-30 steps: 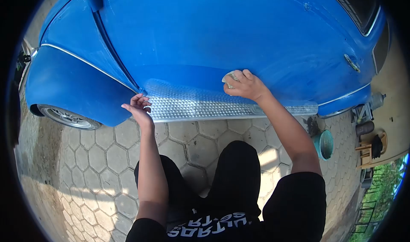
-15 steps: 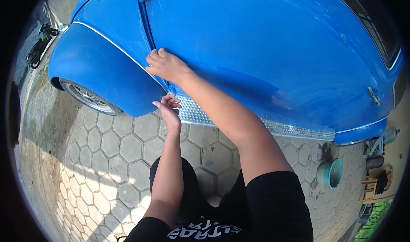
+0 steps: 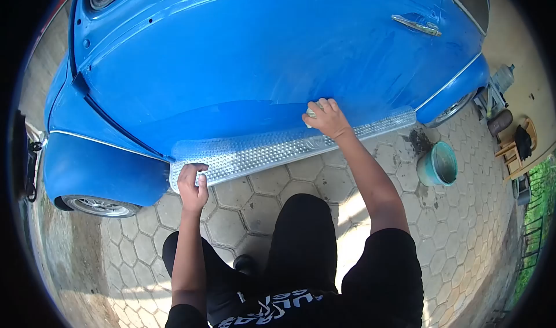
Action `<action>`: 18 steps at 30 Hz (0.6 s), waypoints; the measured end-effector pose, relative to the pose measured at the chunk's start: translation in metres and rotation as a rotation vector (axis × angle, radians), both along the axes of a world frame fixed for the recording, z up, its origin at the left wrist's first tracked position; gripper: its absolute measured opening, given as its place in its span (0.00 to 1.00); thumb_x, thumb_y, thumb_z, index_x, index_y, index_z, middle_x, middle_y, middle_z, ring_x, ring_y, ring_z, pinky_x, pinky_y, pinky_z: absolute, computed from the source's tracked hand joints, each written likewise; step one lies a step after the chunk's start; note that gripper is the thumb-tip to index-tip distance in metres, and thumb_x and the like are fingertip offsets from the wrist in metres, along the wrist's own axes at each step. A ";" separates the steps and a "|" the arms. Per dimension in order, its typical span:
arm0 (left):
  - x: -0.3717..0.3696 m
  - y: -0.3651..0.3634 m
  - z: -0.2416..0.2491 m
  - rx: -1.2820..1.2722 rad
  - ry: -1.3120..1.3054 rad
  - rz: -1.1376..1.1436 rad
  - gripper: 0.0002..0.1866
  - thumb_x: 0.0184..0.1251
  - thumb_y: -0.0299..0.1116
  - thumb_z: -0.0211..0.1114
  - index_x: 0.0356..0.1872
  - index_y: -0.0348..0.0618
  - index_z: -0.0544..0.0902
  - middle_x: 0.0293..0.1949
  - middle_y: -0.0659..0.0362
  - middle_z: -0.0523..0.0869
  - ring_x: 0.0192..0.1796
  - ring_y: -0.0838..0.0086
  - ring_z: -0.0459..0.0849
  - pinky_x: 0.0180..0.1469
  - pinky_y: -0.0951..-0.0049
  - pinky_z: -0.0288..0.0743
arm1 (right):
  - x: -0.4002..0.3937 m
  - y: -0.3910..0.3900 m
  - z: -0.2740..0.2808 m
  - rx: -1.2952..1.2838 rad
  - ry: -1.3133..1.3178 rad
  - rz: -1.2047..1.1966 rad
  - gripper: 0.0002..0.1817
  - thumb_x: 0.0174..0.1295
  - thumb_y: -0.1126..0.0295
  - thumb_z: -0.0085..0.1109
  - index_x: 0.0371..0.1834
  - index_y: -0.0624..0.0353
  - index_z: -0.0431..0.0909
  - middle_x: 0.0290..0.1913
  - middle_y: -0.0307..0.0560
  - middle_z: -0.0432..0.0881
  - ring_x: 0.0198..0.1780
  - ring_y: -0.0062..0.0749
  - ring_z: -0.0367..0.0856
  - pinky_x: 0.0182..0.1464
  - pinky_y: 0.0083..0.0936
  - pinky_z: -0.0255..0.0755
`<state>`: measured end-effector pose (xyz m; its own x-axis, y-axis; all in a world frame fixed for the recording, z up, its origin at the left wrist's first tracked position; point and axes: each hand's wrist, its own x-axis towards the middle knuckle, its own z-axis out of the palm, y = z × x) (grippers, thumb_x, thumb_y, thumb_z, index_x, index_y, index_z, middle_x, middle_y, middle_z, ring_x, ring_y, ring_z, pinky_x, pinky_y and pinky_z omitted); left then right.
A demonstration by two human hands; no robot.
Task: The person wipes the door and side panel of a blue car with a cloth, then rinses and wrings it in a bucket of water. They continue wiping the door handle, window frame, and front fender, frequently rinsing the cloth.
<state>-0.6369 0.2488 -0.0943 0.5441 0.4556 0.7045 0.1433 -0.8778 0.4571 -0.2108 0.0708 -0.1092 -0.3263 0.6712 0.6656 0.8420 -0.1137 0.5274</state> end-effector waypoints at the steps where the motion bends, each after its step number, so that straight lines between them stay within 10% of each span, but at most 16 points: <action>1: 0.007 -0.007 0.004 0.031 -0.014 0.019 0.19 0.76 0.45 0.57 0.37 0.38 0.84 0.35 0.51 0.87 0.39 0.53 0.84 0.46 0.57 0.76 | -0.023 0.023 -0.004 0.105 0.047 0.045 0.09 0.59 0.64 0.66 0.41 0.32 0.81 0.55 0.34 0.79 0.54 0.40 0.74 0.55 0.39 0.68; 8: 0.110 0.013 0.036 0.431 -0.183 0.403 0.22 0.79 0.42 0.57 0.64 0.38 0.75 0.71 0.43 0.71 0.75 0.47 0.66 0.74 0.45 0.58 | -0.105 0.100 -0.003 0.170 -0.036 0.240 0.07 0.61 0.61 0.64 0.39 0.30 0.79 0.48 0.32 0.76 0.53 0.32 0.74 0.53 0.33 0.68; 12: 0.132 0.065 0.082 0.673 -0.212 0.431 0.30 0.79 0.46 0.56 0.74 0.39 0.69 0.79 0.41 0.61 0.83 0.45 0.53 0.81 0.41 0.45 | 0.002 0.005 -0.033 0.300 0.320 0.006 0.17 0.49 0.71 0.73 0.40 0.35 0.80 0.52 0.36 0.76 0.55 0.39 0.73 0.54 0.40 0.69; 18: 0.154 0.095 0.077 0.644 -0.229 0.527 0.36 0.81 0.55 0.43 0.81 0.43 0.63 0.83 0.39 0.54 0.86 0.43 0.44 0.83 0.44 0.29 | -0.035 0.061 -0.029 1.267 1.341 -0.262 0.15 0.60 0.84 0.55 0.50 0.63 0.70 0.55 0.58 0.70 0.57 0.55 0.68 0.61 0.48 0.64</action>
